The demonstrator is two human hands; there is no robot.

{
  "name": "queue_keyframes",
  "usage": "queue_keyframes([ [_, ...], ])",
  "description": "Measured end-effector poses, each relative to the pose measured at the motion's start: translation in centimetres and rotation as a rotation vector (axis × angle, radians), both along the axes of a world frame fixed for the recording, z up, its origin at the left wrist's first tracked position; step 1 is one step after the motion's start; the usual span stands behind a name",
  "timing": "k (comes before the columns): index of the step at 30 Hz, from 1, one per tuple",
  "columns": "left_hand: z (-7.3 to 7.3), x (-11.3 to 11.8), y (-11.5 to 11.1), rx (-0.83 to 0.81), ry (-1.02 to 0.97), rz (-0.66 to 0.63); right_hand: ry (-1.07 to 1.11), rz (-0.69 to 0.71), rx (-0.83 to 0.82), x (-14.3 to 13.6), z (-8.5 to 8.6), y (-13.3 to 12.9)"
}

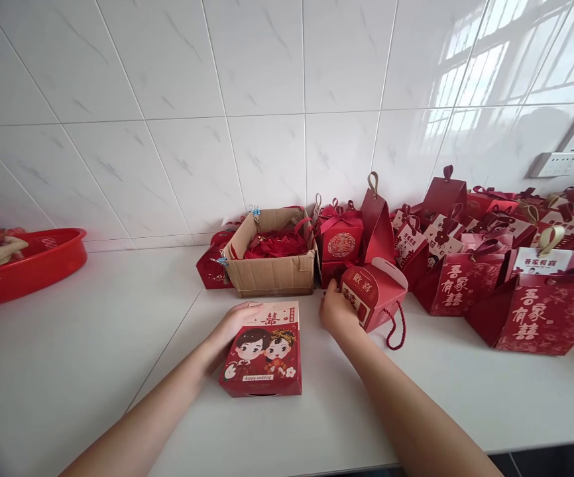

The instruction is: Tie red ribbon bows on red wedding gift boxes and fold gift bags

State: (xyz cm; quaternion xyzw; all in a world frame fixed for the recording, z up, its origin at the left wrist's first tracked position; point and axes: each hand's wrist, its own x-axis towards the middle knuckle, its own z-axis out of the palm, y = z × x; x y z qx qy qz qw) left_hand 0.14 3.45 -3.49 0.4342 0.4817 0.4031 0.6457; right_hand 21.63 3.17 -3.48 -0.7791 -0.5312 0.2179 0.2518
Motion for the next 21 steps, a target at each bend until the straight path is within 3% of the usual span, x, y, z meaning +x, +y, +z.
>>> queue_keyframes([
  [3,0.1,-0.1,0.0,0.009,-0.009,-0.003,0.034,-0.047,0.009,0.4,-0.4,0.5],
  [6,0.1,-0.2,0.0,0.009,-0.016,-0.015,0.148,-0.025,0.124,0.8,-0.1,0.5],
  [13,0.1,-0.1,0.0,-0.009,-0.022,-0.010,0.708,0.173,0.504,0.6,2.4,-1.0],
  [21,0.2,-0.1,-0.3,0.006,-0.012,-0.011,1.302,0.225,0.523,0.1,2.3,-0.7],
])
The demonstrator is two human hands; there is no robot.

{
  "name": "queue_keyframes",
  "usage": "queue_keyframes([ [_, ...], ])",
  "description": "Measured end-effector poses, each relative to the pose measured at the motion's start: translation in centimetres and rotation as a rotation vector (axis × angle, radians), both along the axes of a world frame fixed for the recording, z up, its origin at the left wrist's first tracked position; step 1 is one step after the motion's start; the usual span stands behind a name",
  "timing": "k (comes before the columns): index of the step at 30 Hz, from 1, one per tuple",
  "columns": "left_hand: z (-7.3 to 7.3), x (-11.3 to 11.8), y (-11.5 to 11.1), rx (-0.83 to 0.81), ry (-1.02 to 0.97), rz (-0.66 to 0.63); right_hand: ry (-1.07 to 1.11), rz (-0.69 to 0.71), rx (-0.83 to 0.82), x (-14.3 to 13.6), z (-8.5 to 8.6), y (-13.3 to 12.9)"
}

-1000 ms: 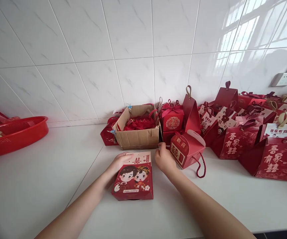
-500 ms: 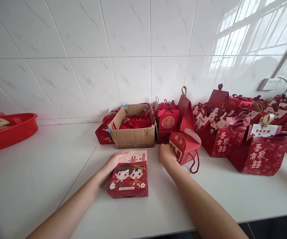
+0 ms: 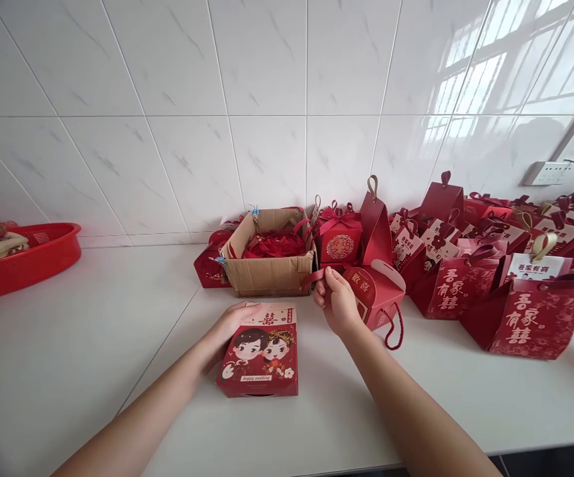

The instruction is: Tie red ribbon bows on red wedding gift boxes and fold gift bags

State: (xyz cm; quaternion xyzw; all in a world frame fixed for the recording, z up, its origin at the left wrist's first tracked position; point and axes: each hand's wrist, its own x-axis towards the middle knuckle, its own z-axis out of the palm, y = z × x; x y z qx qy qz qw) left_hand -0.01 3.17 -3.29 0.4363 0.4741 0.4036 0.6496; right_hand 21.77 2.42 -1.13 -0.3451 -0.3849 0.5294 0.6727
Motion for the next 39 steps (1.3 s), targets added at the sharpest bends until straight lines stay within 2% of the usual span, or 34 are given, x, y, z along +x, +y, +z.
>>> queue_keyframes([
  [4,0.5,0.0,-0.1,0.050,0.003,0.025,0.150,0.062,-0.033,-0.1,0.0,-0.1],
  [7,1.4,-0.3,-0.2,0.136,0.008,0.079,0.213,0.125,-0.086,-0.3,0.2,-0.3],
  [13,3.4,-1.6,-0.7,0.509,0.095,0.276,0.287,0.249,-0.145,-0.8,0.6,-1.0],
  [16,3.4,-1.7,-1.0,0.679,0.209,0.298,0.316,0.304,-0.140,-1.1,0.8,-1.5],
  [19,2.7,-1.4,-1.0,0.798,0.315,0.280,0.325,0.365,-0.123,-1.6,0.9,-2.1],
  [20,2.5,-1.3,-1.0,0.885,0.373,0.301,0.323,0.387,-0.116,-1.8,1.0,-2.3],
  [22,2.2,-1.2,-1.0,1.163,0.537,0.404,0.313,0.430,-0.106,-2.2,1.0,-2.8],
  [25,2.5,-1.2,-1.7,1.569,0.785,0.552,0.296,0.473,-0.105,-2.7,1.0,-3.2],
  [26,2.7,-1.1,-2.1,1.648,0.824,0.544,0.292,0.481,-0.106,-2.8,1.0,-3.3],
  [28,3.3,-1.0,-2.9,1.740,0.826,0.437,0.304,0.496,-0.108,-2.8,1.0,-3.3],
  [30,3.6,-0.8,-3.6,1.782,0.772,0.289,0.333,0.505,-0.109,-2.7,0.9,-3.2],
  [32,3.7,-0.5,-4.0,1.782,0.734,0.197,0.341,0.494,-0.114,-2.6,0.9,-3.2],
  [39,3.1,0.1,-3.8,1.722,0.741,0.128,0.301,0.453,-0.136,-2.8,0.7,-3.3],
])
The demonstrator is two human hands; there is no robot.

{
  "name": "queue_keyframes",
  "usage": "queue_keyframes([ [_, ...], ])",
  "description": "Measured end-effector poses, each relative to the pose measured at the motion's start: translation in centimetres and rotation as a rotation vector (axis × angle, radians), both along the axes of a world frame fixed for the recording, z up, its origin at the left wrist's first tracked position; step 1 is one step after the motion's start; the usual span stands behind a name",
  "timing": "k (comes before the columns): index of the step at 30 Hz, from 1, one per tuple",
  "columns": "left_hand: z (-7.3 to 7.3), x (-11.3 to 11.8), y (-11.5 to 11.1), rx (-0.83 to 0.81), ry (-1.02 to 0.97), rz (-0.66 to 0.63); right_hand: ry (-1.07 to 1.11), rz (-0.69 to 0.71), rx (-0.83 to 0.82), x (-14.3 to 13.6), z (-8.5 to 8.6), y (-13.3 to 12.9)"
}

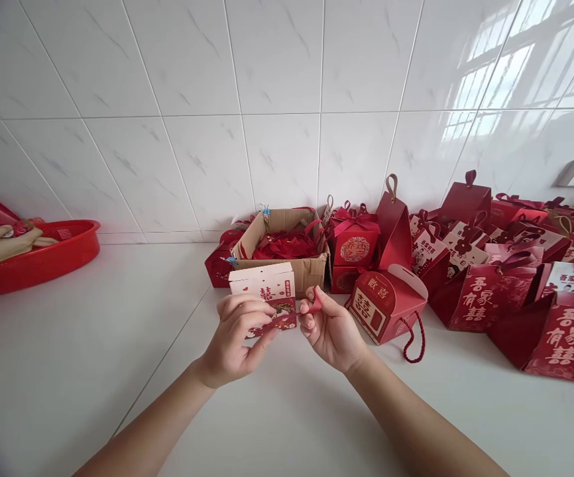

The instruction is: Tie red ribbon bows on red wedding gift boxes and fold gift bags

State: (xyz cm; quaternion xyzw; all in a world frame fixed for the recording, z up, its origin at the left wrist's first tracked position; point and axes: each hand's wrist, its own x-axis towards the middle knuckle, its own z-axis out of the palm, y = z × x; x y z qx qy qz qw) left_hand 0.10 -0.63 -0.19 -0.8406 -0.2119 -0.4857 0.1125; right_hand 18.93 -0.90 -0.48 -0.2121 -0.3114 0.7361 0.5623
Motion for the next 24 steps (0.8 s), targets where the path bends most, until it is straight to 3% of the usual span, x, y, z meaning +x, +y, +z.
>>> queue_keyframes([
  [5,-0.1,0.1,0.1,-0.013,-0.006,-0.009,0.011,0.013,-0.039,-0.2,0.0,0.0],
  [8,-0.2,0.2,0.2,-0.034,-0.048,0.014,-0.113,-0.021,-0.015,-0.2,-0.2,0.2],
  [10,-0.4,0.2,0.4,-0.055,-0.074,0.036,-0.282,-0.202,0.046,-0.2,-0.5,0.3],
  [12,-0.4,0.1,0.6,-0.049,-0.086,0.055,-0.510,-0.532,0.196,-0.2,-0.8,0.1],
  [14,-0.4,0.1,0.7,-0.032,-0.084,0.067,-0.765,-0.880,0.476,-0.2,-0.8,-0.4],
  [16,-0.4,0.0,0.8,-0.030,-0.077,0.070,-0.989,-1.029,0.832,-0.2,-0.7,-1.0],
  [19,-0.4,0.0,0.8,-0.057,-0.072,0.064,-1.206,-0.897,1.193,-0.4,-0.7,-1.6],
  [21,-0.5,0.0,0.8,-0.067,-0.066,0.049,-1.272,-0.772,1.247,-0.7,-1.1,-1.6],
  [24,-0.6,0.2,0.8,-0.085,-0.071,0.003,-1.273,-0.727,1.209,-1.0,-1.9,-1.1],
])
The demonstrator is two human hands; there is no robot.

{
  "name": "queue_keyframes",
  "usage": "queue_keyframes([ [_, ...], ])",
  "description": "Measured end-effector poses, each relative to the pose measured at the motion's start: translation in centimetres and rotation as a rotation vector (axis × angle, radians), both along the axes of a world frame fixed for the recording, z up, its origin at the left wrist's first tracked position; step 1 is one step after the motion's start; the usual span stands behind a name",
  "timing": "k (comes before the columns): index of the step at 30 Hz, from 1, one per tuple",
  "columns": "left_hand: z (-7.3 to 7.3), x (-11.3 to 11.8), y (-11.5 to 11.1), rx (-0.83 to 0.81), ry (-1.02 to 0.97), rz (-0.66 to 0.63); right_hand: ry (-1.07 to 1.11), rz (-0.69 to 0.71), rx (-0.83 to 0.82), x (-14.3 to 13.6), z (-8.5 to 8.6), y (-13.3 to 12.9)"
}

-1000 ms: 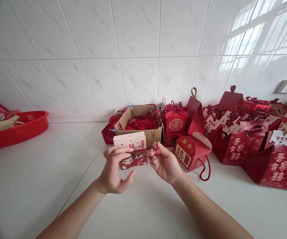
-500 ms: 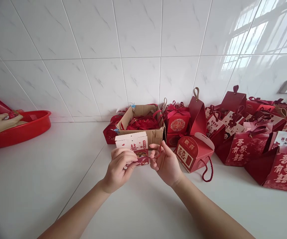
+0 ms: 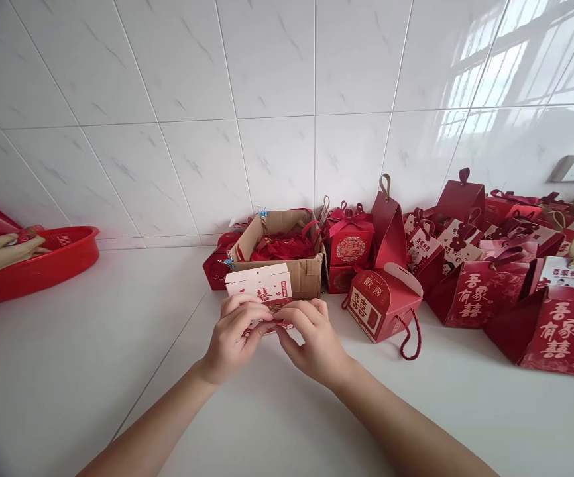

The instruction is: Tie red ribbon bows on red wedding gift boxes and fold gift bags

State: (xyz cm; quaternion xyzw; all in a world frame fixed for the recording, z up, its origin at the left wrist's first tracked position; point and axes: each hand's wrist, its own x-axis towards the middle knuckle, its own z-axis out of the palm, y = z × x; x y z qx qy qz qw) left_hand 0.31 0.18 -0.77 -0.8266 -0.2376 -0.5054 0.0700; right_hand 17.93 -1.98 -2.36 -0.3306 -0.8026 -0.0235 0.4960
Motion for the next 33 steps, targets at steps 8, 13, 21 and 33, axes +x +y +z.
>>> queue_keyframes([
  [8,0.4,-0.1,-0.5,-0.328,-0.130,-0.252,0.171,0.123,-0.032,0.3,-0.1,0.5],
  [13,0.3,-0.4,-0.7,-0.650,-0.270,-0.241,0.261,0.203,-0.089,0.3,0.1,0.5],
  [21,1.2,-1.0,-0.7,-0.984,-0.276,-0.385,0.375,0.404,-0.355,0.3,0.4,0.3],
  [33,2.2,-0.8,-0.9,-1.154,-0.215,-0.530,0.742,0.805,-0.914,0.2,0.7,-0.2],
])
